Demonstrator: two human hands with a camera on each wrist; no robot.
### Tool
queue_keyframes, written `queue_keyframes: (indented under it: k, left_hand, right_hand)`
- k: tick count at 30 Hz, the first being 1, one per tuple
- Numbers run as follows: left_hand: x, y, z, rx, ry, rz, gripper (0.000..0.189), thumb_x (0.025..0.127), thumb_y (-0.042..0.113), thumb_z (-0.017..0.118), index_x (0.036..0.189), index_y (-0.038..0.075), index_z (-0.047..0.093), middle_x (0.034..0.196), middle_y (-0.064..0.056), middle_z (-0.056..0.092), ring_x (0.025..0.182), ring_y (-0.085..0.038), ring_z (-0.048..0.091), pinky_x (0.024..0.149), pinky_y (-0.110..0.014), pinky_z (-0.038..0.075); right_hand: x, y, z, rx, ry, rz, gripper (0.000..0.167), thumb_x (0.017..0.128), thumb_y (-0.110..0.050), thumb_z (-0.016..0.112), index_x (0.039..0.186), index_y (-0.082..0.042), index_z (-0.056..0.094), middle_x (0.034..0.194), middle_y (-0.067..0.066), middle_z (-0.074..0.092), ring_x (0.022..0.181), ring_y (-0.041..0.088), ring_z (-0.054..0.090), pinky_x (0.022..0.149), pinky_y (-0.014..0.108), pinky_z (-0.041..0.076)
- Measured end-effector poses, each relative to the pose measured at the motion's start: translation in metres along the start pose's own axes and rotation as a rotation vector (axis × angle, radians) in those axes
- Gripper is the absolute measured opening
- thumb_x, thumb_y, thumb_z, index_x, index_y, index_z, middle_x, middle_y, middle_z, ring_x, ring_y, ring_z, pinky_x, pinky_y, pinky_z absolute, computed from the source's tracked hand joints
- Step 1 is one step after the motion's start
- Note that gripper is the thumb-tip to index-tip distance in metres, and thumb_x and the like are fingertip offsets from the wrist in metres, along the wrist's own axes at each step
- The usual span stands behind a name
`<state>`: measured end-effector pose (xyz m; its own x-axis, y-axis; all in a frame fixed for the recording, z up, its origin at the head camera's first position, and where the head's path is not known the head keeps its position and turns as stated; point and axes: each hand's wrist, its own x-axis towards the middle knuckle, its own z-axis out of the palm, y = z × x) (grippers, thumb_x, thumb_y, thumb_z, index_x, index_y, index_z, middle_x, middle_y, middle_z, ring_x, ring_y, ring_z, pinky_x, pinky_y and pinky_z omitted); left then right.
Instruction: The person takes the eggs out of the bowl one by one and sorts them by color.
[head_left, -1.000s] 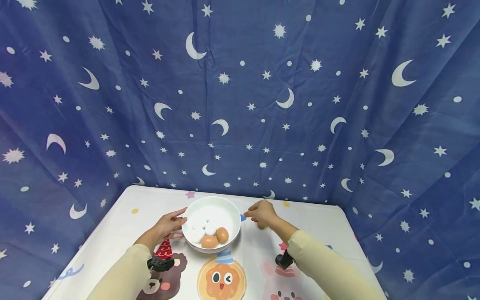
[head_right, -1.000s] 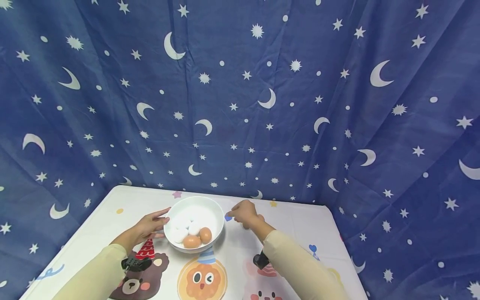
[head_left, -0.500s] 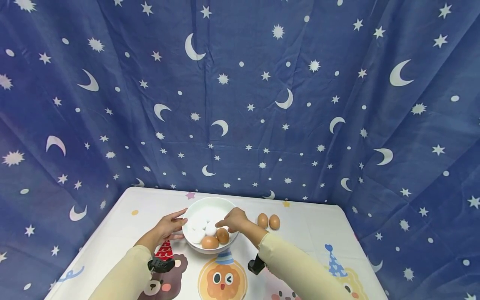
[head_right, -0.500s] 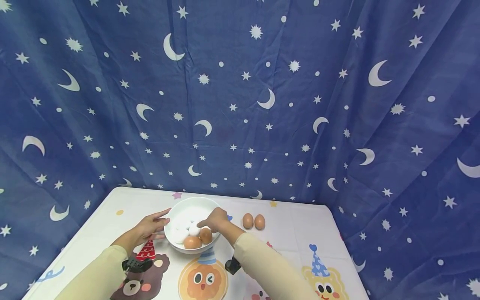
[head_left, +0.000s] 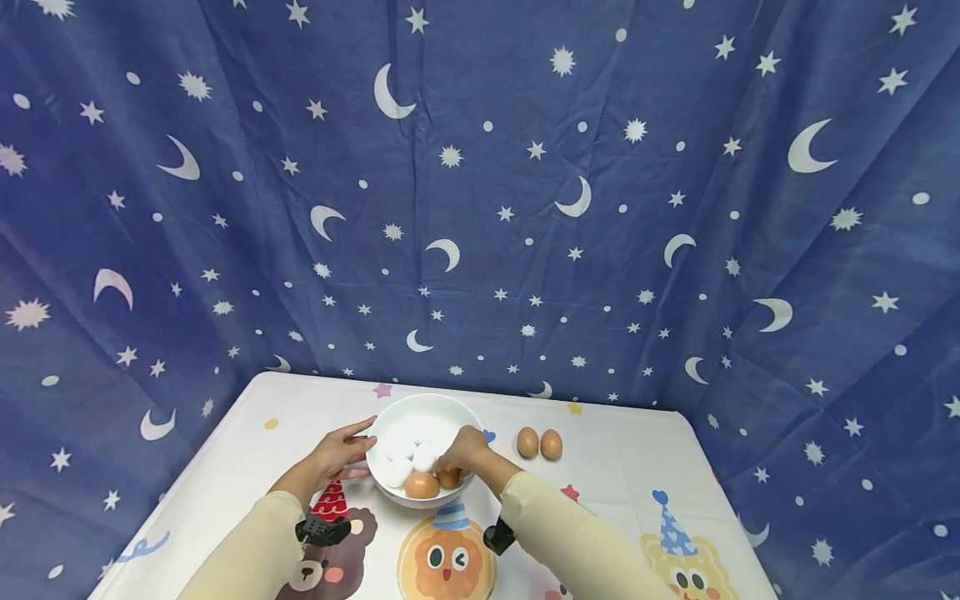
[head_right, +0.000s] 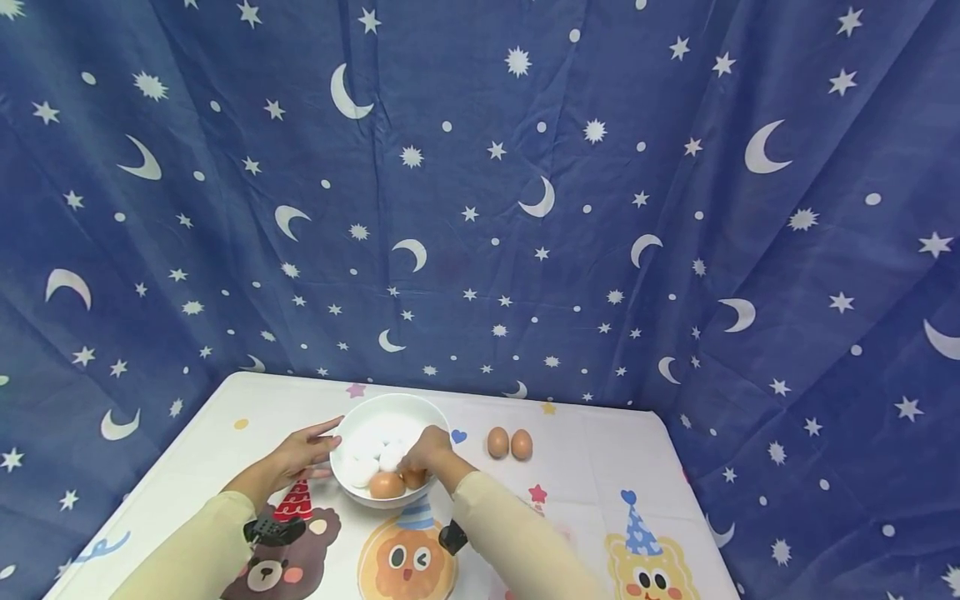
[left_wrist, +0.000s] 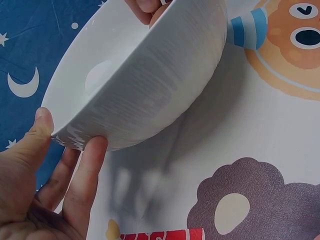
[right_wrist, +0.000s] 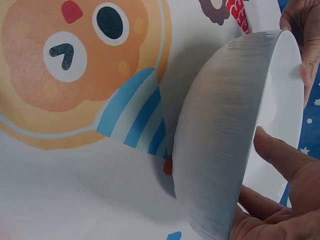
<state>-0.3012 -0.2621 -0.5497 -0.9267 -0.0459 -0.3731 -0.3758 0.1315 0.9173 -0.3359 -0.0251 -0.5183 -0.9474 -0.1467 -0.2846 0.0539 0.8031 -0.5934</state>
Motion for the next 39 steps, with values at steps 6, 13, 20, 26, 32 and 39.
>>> queue_keyframes:
  k: [6, 13, 20, 26, 32, 39]
  left_hand:
    - [-0.002, -0.001, 0.001, -0.003, 0.001, -0.008, 0.057, 0.1, 0.022, 0.059, 0.153, 0.018, 0.038, 0.145, -0.029, 0.043, 0.118, -0.038, 0.06, 0.078, -0.04, 0.064]
    - [-0.003, -0.001, 0.003, 0.002, -0.009, -0.002, 0.056, 0.101, 0.022, 0.058, 0.153, 0.017, 0.037, 0.143, -0.028, 0.045, 0.114, -0.035, 0.063, 0.078, -0.04, 0.064]
    - [-0.002, -0.001, 0.003, 0.012, -0.013, -0.009, 0.057, 0.1, 0.025, 0.058, 0.153, 0.018, 0.037, 0.143, -0.028, 0.045, 0.113, -0.033, 0.064, 0.078, -0.039, 0.064]
    - [-0.001, 0.001, 0.003, 0.008, -0.02, -0.003, 0.057, 0.1, 0.025, 0.058, 0.153, 0.019, 0.037, 0.143, -0.027, 0.044, 0.113, -0.032, 0.064, 0.078, -0.038, 0.064]
    - [-0.002, 0.003, 0.002, 0.007, -0.018, -0.022, 0.057, 0.101, 0.023, 0.058, 0.153, 0.018, 0.036, 0.144, -0.028, 0.043, 0.113, -0.032, 0.064, 0.079, -0.038, 0.064]
    - [-0.001, 0.004, 0.0, 0.0, -0.019, -0.025, 0.058, 0.101, 0.024, 0.058, 0.154, 0.019, 0.035, 0.146, -0.028, 0.041, 0.119, -0.035, 0.06, 0.08, -0.038, 0.063]
  right_hand:
    - [-0.001, -0.001, 0.007, -0.079, 0.023, -0.014, 0.038, 0.062, -0.012, 0.092, 0.071, 0.001, 0.057, 0.058, 0.005, 0.053, 0.048, 0.014, 0.054, 0.04, 0.018, 0.047]
    - [-0.002, -0.001, 0.014, -0.18, 0.097, -0.048, 0.045, 0.062, -0.019, 0.094, 0.087, 0.006, 0.066, 0.07, 0.008, 0.059, 0.061, 0.016, 0.056, 0.052, 0.018, 0.05]
    - [-0.001, -0.001, 0.014, -0.27, 0.109, -0.057, 0.051, 0.061, -0.024, 0.095, 0.089, 0.008, 0.066, 0.077, 0.01, 0.063, 0.068, 0.019, 0.056, 0.064, 0.024, 0.057]
    - [-0.002, -0.003, 0.007, -0.287, 0.075, -0.084, 0.041, 0.065, -0.025, 0.092, 0.078, 0.005, 0.065, 0.074, 0.008, 0.06, 0.069, 0.019, 0.053, 0.071, 0.026, 0.057]
    - [0.001, 0.0, 0.006, -0.177, 0.036, -0.081, 0.032, 0.067, -0.021, 0.09, 0.069, 0.0, 0.067, 0.067, 0.005, 0.058, 0.063, 0.015, 0.05, 0.058, 0.02, 0.05]
    - [0.008, 0.002, 0.005, 0.159, -0.061, -0.014, 0.025, 0.073, -0.009, 0.086, 0.089, 0.006, 0.074, 0.069, 0.008, 0.066, 0.057, 0.012, 0.063, 0.059, 0.024, 0.062]
